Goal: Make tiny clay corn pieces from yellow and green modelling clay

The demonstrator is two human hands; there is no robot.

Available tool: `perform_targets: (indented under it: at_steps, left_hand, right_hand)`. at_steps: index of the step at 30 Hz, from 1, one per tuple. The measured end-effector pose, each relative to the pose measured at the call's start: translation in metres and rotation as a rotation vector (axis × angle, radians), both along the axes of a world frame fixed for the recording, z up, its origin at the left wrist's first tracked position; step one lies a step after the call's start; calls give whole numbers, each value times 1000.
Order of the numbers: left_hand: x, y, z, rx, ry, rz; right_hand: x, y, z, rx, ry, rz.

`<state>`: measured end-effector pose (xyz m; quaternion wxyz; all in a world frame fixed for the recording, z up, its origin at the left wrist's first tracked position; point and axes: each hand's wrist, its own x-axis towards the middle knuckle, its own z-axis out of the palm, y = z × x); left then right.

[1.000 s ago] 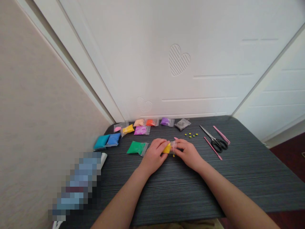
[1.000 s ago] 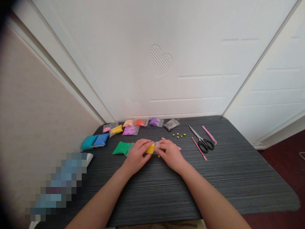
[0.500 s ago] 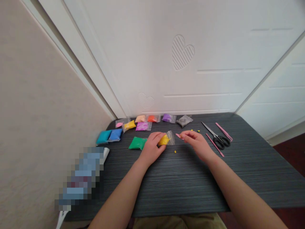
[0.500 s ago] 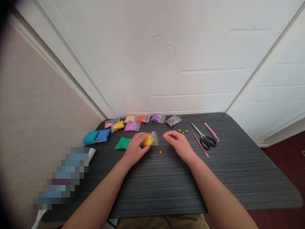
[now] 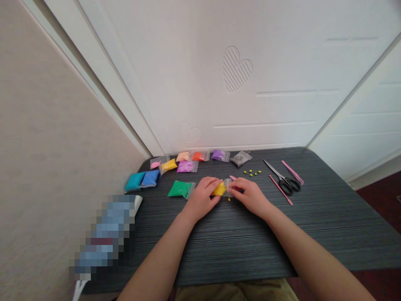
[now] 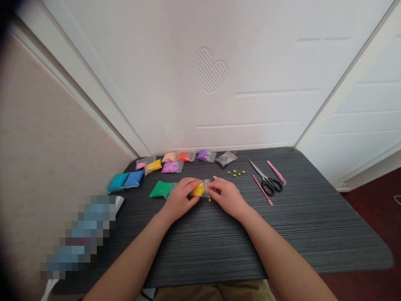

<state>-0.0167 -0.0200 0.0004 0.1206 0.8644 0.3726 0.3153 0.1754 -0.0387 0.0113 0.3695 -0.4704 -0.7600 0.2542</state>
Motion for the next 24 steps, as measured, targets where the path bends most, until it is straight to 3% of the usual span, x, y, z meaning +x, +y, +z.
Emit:
perform_targets:
  at_steps: [5, 9, 14, 19, 24]
  left_hand:
    - [1, -2, 2, 6, -5, -29]
    - [0, 0, 0, -21, -15, -25]
    - [-8, 11, -4, -42, -105, 162]
    - [-16, 24, -12, -130, -351, 348]
    - [-15, 27, -16, -240, -525, 361]
  right_hand:
    - [-2, -1, 0, 3, -62, 24]
    - [1, 1, 3, -43, 7, 21]
    - [13, 5, 8, -109, 166, -99]
    - [11, 0, 9, -9, -147, 39]
    - [6, -5, 3, -4, -302, 156]
